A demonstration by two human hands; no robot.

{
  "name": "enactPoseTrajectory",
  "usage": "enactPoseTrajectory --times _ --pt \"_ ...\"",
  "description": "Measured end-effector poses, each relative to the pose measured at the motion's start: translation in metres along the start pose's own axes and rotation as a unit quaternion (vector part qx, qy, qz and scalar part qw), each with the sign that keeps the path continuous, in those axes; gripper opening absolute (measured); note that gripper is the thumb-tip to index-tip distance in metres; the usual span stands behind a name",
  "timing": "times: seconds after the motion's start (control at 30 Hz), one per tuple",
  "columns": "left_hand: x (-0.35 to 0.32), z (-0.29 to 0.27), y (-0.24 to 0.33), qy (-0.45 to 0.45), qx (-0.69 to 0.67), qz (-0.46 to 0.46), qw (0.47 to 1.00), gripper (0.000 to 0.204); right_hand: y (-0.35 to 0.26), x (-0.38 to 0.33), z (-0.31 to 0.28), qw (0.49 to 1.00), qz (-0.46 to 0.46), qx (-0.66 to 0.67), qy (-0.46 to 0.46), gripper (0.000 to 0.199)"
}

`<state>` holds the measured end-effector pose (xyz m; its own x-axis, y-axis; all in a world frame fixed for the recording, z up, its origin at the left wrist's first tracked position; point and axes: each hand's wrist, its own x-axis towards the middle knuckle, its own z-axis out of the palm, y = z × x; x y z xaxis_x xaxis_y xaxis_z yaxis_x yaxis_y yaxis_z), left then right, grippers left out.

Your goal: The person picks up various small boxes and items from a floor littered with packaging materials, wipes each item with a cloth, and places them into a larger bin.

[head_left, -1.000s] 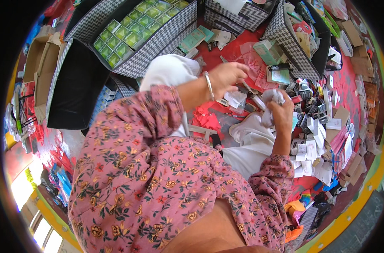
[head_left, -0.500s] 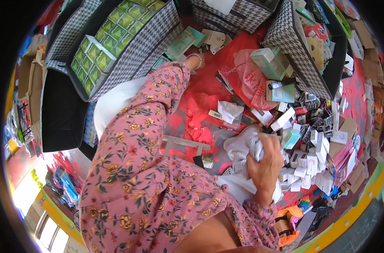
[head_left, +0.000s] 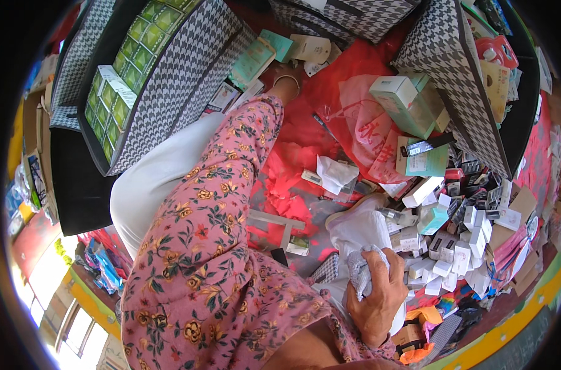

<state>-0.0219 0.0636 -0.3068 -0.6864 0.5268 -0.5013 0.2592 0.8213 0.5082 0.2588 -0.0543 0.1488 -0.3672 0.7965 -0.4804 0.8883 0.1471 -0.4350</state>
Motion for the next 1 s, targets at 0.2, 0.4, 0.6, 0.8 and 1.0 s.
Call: enactPoseTrajectory --times 0.2,0.4,0.6,0.8,1.0 --pt "-0.077 -0.001 -0.015 -0.129 0.306 0.125 0.935 0.044 0.003 -0.011 0.004 0.999 -0.027 -0.011 0.030 0.049" --pt "-0.223 -0.021 -0.036 -0.074 0.168 0.154 0.971 0.020 0.010 -0.019 0.010 0.993 -0.060 -0.024 0.096 0.049" --pt "-0.307 -0.040 -0.075 -0.067 -0.071 0.020 0.995 0.014 0.027 -0.023 0.014 0.975 -0.105 0.011 0.197 0.042" --pt "-0.332 -0.108 -0.037 -0.050 -0.222 0.263 0.938 0.021 0.049 -0.015 0.004 0.938 -0.034 0.265 0.221 0.024" --pt "-0.411 -0.211 0.066 -0.360 -0.406 0.272 0.795 0.025 0.098 0.018 0.009 0.806 0.086 0.579 0.089 0.031"
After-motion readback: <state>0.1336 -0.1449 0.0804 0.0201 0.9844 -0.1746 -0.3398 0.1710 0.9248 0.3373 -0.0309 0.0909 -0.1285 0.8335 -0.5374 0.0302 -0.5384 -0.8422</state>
